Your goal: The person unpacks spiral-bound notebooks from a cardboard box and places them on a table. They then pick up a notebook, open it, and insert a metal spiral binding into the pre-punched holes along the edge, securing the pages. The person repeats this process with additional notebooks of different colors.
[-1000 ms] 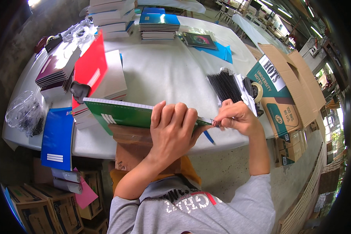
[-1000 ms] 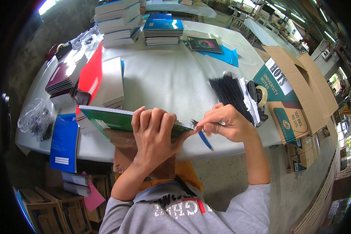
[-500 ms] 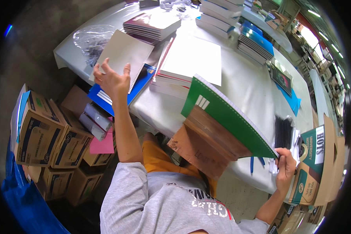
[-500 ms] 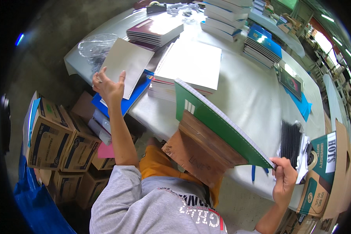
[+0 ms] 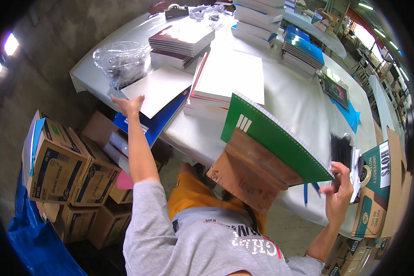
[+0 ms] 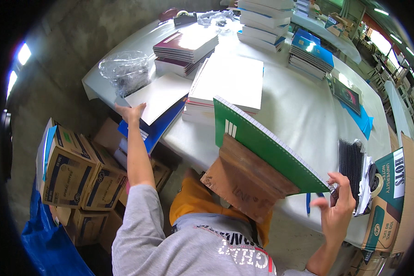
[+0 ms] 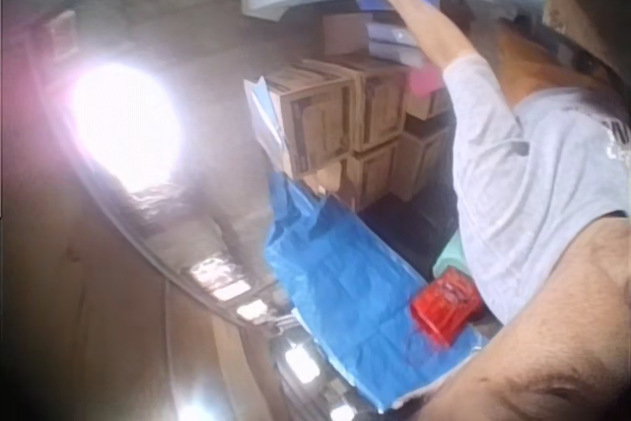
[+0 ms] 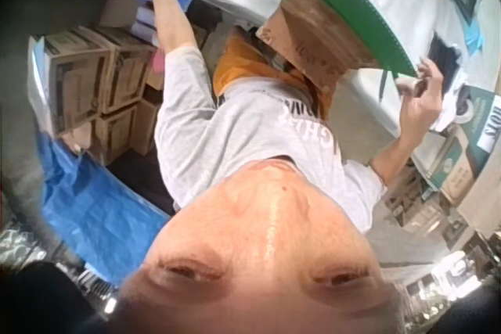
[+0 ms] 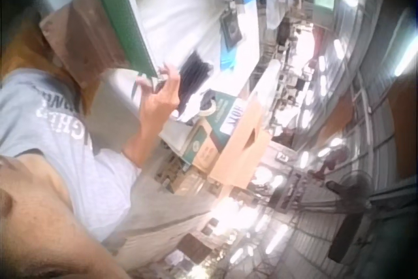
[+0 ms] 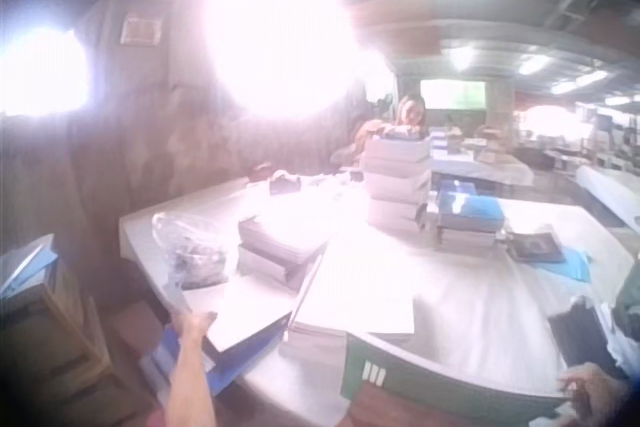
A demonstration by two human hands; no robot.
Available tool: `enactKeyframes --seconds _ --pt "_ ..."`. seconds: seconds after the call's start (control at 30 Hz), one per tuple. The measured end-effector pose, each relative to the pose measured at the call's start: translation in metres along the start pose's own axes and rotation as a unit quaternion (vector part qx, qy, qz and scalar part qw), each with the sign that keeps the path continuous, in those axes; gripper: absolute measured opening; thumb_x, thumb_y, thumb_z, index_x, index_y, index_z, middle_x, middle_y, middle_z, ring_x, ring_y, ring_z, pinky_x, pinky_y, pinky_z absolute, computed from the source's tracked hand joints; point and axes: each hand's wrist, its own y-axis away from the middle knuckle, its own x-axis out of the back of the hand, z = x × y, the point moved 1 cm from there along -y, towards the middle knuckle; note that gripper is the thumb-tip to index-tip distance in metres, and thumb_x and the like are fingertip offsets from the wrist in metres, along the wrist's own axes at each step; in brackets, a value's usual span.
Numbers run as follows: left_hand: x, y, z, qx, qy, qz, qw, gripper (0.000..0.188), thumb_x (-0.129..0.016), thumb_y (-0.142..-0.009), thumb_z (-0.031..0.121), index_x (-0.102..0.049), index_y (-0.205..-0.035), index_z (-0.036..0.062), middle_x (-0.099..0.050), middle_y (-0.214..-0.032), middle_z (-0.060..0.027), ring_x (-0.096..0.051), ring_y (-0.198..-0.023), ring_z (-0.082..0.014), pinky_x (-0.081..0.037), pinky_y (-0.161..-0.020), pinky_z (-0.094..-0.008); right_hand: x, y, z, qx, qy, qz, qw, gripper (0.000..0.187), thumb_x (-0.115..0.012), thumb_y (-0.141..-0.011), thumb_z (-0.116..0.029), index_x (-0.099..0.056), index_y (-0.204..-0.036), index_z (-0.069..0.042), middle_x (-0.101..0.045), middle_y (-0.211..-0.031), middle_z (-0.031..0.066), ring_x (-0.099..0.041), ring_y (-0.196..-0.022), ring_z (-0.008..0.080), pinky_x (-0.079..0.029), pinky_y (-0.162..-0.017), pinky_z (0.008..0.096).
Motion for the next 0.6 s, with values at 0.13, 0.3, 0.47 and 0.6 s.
enactKeyframes --seconds 0.13,0.3,0.47,0.6 --pt "-0.005 -0.007 -0.018 -0.039 0.168 0.031 0.985 0.115 -0.083 -0.057 0.005 -0.003 -0.139 -0.0010 -0.043 -0.127 -0.0265 -0.049 -0.112 -0.0350 -0.039 -0.098 -0.0382 -0.001 0.000 0.002 0.027 -0.008 0.035 0.999 0.018 -0.063 -0.085 -0.016 -0.052 -0.084 -0.002 -0.048 -0.073 0.0052 -0.043 -0.060 0.0142 -0.033 -0.051 0.0252" --pt "0.051 0.038 0.066 -0.233 0.534 -0.033 0.812 0.053 -0.068 -0.075 0.002 -0.046 -0.122 -0.0047 -0.062 -0.094 -0.0126 -0.060 -0.084 -0.0186 -0.047 -0.076 -0.0282 0.001 -0.003 0.002 0.073 0.002 0.043 0.996 0.029 -0.070 -0.078 -0.023 -0.051 -0.081 -0.002 -0.049 -0.076 0.0046 -0.043 -0.061 0.0148 -0.033 -0.051 0.0249" --pt "0.050 0.131 0.142 -0.558 0.348 0.044 0.752 0.019 -0.063 -0.080 0.007 -0.070 -0.096 0.0127 -0.063 -0.085 -0.0075 -0.061 -0.073 -0.0182 -0.049 -0.065 -0.0308 -0.004 -0.004 -0.008 0.049 0.040 0.047 0.997 0.030 -0.075 -0.073 -0.022 -0.053 -0.080 -0.003 -0.049 -0.073 0.0042 -0.041 -0.058 0.0137 -0.031 -0.050 0.0242" --pt "-0.046 0.161 0.132 -0.635 0.176 -0.169 0.733 0.025 -0.060 -0.079 0.002 -0.071 -0.096 0.0169 -0.063 -0.087 -0.0062 -0.064 -0.077 -0.0223 -0.053 -0.069 -0.0327 -0.008 -0.006 -0.008 0.042 0.028 0.059 0.997 0.026 -0.072 -0.076 -0.020 -0.053 -0.079 -0.002 -0.048 -0.072 0.0047 -0.042 -0.057 0.0137 -0.032 -0.049 0.0254"
